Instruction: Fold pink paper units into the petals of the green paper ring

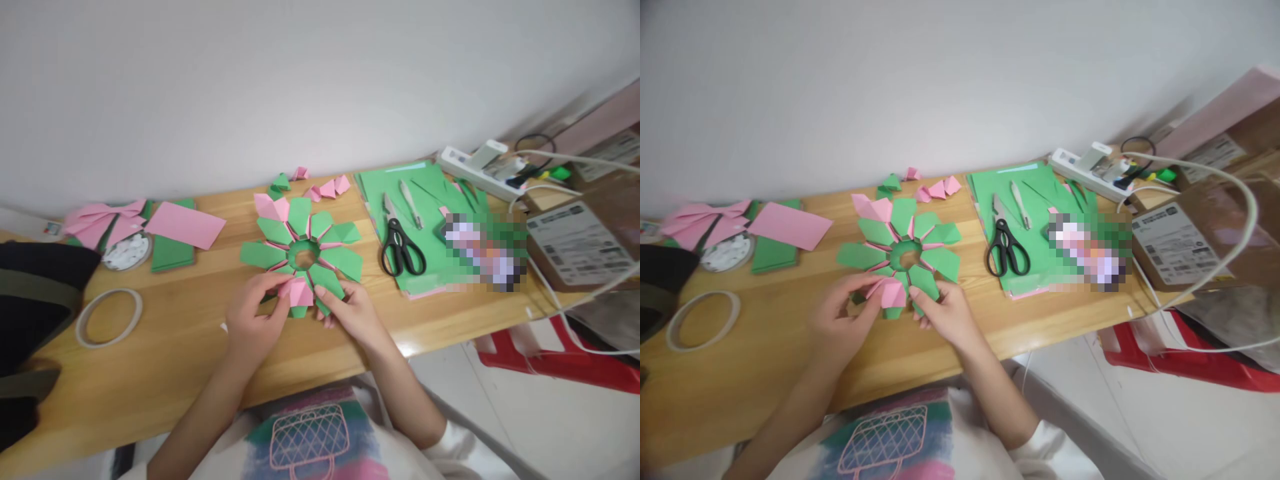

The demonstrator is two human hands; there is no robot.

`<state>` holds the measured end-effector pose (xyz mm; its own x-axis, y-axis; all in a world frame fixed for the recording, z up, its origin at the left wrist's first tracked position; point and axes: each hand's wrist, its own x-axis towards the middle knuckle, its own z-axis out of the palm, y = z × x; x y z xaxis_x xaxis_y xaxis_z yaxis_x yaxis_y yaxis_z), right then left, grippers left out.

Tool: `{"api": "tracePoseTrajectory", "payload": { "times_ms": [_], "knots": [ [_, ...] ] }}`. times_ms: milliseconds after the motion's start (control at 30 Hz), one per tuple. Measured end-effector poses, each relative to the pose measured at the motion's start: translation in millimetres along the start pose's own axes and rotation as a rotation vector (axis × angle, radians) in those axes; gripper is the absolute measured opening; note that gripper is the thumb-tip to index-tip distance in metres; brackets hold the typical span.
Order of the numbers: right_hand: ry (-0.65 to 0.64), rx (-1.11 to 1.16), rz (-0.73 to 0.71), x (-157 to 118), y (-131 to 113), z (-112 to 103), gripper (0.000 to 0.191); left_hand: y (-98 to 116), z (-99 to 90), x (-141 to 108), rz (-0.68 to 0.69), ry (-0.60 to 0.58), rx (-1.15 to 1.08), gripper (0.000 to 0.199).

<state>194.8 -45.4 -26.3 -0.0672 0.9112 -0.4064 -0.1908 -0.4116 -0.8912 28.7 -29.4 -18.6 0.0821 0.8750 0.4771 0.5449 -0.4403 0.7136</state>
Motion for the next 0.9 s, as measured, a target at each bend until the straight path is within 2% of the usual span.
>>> {"api": "tracePoseTrajectory", "payload": {
  "times_ms": [100,233,400,567,900],
  "knots": [
    [-0.062,0.061,-0.005,-1.3,-0.2,-7.7,0.045,-2.6,1.7,-1.1,-0.031,0.041,-0.020,0.016],
    [-0.037,0.126,-0.019,-1.1,2.3,-13.8,0.039,-2.1,1.4,-0.6,-0.057,0.037,-0.038,0.021],
    [-0.090,0.094,0.004,-0.3,-0.2,-13.8,0.034,3.2,-1.4,2.8,0.045,0.024,-0.028,0.021],
    [-0.080,0.070,0.023,-0.9,-2.9,-12.0,0.035,4.5,-2.8,4.8,0.139,0.040,0.024,0.018],
    [-0.026,0.023,0.027,0.7,1.4,-6.6,0.034,6.0,-2.2,4.4,0.162,-0.038,0.039,0.023]
  ]
}}
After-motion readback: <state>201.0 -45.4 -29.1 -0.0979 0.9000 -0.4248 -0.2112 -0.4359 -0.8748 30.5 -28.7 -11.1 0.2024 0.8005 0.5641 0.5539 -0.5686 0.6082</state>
